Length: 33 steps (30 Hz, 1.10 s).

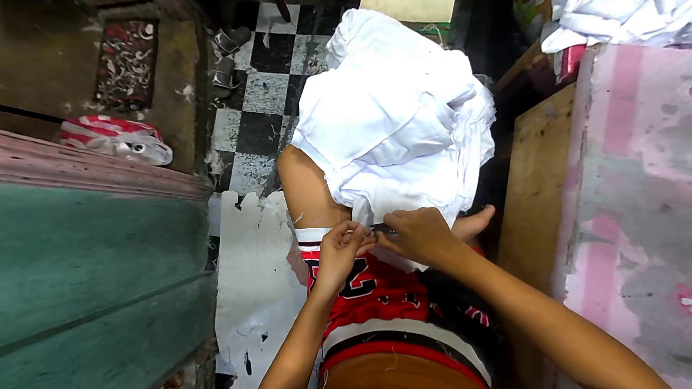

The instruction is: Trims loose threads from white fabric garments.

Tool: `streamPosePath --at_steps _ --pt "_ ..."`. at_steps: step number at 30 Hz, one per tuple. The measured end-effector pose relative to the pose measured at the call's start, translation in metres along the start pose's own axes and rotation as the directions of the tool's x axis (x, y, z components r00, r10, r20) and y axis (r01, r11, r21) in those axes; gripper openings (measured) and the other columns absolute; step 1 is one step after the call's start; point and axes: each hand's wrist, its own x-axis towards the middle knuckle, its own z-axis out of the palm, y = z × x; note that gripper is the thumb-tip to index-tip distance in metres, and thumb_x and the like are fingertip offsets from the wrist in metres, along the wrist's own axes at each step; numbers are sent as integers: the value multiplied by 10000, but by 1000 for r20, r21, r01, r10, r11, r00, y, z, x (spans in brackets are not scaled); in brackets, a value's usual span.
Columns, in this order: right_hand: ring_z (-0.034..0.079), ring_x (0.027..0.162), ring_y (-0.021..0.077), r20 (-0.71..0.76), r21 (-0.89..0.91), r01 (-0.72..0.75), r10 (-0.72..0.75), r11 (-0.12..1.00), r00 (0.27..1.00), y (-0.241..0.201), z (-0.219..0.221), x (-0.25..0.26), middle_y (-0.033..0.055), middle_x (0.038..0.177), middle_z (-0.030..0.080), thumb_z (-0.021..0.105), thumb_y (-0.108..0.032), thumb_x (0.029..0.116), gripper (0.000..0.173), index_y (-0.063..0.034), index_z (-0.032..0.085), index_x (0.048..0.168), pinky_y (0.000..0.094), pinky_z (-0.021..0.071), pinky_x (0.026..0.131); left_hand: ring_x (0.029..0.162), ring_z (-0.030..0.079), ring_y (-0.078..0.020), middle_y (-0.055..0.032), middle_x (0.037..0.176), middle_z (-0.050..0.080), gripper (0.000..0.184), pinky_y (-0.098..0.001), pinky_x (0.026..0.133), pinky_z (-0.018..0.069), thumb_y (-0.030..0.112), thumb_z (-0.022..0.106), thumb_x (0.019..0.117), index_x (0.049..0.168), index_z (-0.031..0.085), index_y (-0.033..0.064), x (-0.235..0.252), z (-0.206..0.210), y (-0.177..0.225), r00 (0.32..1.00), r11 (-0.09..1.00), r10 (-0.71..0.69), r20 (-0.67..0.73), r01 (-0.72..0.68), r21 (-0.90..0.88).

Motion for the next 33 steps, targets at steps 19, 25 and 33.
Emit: streamPosePath --at_steps 19,25,33 --pt "612 553 233 -121 231 45 -17 972 993 37 2 -20 89 704 644 657 -388 900 361 -30 688 872 409 430 450 689 741 -122 -59 773 746 55 -268 718 633 -68 640 956 1000 672 -69 14 6 -10 999 998 -43 -22 42 -45" --pt "614 571 206 -162 242 120 -82 963 983 44 8 -19 87 783 667 713 -406 861 395 -26 698 969 381 448 455 720 755 -154 -85 811 740 110 -295 731 641 -19 488 1052 1063 586 -68 14 6 -9 998 997 -54 -23 53 -59" --pt "673 688 223 -140 402 56 1 914 990 51 27 -21 110 856 697 744 -271 863 274 -17 743 966 404 528 551 1230 604 -410 -221 1312 647 278 -600 1000 466 73 666 922 1192 723 42 1 -31 -13 708 332 706 14 -348 877"
